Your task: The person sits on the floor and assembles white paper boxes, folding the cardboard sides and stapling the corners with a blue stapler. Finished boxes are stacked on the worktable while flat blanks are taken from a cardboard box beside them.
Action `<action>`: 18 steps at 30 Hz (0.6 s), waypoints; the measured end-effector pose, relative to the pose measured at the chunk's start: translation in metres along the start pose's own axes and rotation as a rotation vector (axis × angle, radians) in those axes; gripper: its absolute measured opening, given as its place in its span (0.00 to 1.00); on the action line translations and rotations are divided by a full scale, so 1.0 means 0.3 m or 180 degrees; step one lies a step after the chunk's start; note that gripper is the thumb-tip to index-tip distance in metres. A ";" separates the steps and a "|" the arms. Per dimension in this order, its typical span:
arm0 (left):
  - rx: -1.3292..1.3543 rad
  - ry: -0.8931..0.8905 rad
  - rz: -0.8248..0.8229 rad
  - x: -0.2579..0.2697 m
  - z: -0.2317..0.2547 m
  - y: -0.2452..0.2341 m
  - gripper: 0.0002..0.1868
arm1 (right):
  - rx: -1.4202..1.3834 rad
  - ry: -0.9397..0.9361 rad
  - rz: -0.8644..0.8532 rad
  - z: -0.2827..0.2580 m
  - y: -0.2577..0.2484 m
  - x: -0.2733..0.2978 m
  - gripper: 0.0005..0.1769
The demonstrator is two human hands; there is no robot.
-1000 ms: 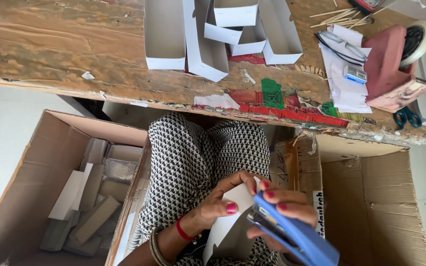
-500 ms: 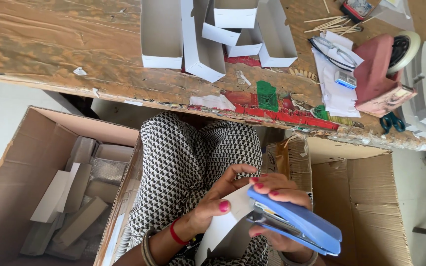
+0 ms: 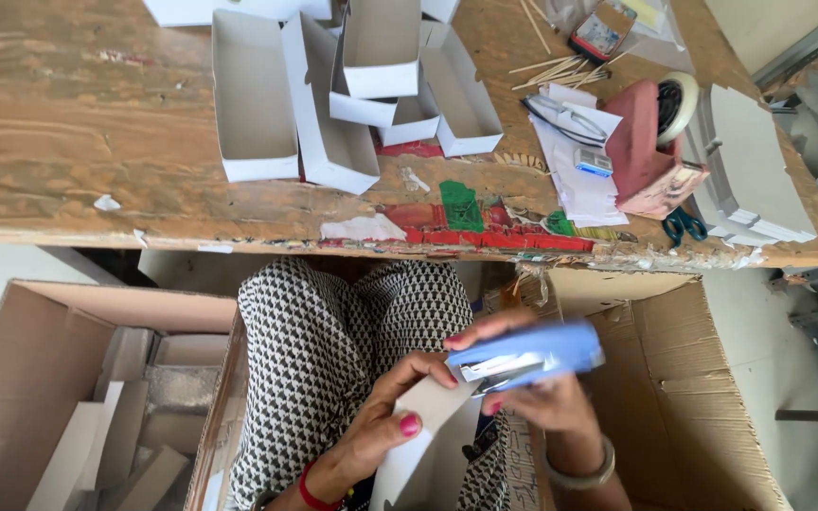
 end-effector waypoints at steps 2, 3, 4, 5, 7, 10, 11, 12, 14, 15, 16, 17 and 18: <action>-0.0383 0.0065 -0.0012 -0.001 0.103 0.022 0.33 | -0.0793 0.0271 -0.0359 0.027 -0.053 -0.086 0.41; -0.0568 0.0101 -0.0045 0.002 0.164 0.025 0.34 | 0.0289 0.0508 -0.0210 0.069 -0.126 -0.105 0.40; -0.0755 0.0140 -0.0080 0.002 0.224 0.028 0.34 | 0.1367 0.0750 -0.0036 0.103 -0.205 -0.124 0.39; -0.0769 0.0112 -0.0127 0.048 0.235 0.006 0.34 | 0.1385 0.0733 0.0014 0.146 -0.243 -0.138 0.39; -0.2115 0.1461 0.0724 0.186 0.400 -0.072 0.36 | 0.3443 0.1132 0.0033 0.227 -0.332 -0.172 0.36; -0.1680 0.2712 0.1523 0.214 0.514 -0.044 0.35 | 0.4337 0.0921 0.0399 0.166 -0.283 -0.242 0.45; -0.1669 0.2688 0.1454 0.195 0.504 -0.014 0.35 | 0.4363 0.0938 0.0470 0.157 -0.248 -0.237 0.45; -0.2130 0.2469 0.1888 0.189 0.496 0.002 0.40 | 0.3317 0.0569 0.0669 0.140 -0.222 -0.230 0.48; -0.2585 0.2196 0.2249 0.154 0.406 0.005 0.46 | 0.2304 0.0215 0.0915 0.137 -0.156 -0.186 0.52; -0.3534 0.2155 0.2261 0.121 0.336 0.028 0.47 | 0.0980 -0.0012 0.1261 0.167 -0.146 -0.139 0.52; -0.4485 0.2108 0.2238 0.086 0.252 0.053 0.48 | -0.0349 -0.0269 0.1556 0.211 -0.125 -0.094 0.52; -0.4457 0.2068 0.2158 0.112 0.188 0.003 0.48 | -0.0324 -0.0264 0.1642 0.216 -0.109 -0.068 0.52; -0.4729 0.1663 0.1594 0.100 0.096 -0.033 0.54 | -0.0573 -0.0113 0.2035 0.245 -0.108 -0.025 0.49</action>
Point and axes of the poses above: each hand's wrist, its own x-axis away from the middle knuckle, its own y-axis out of the palm, z = x × y, the point moved 8 cm from there along -x, towards the middle knuckle, and after that the axes turned 12 degrees about -z, right-handed, at the moved point
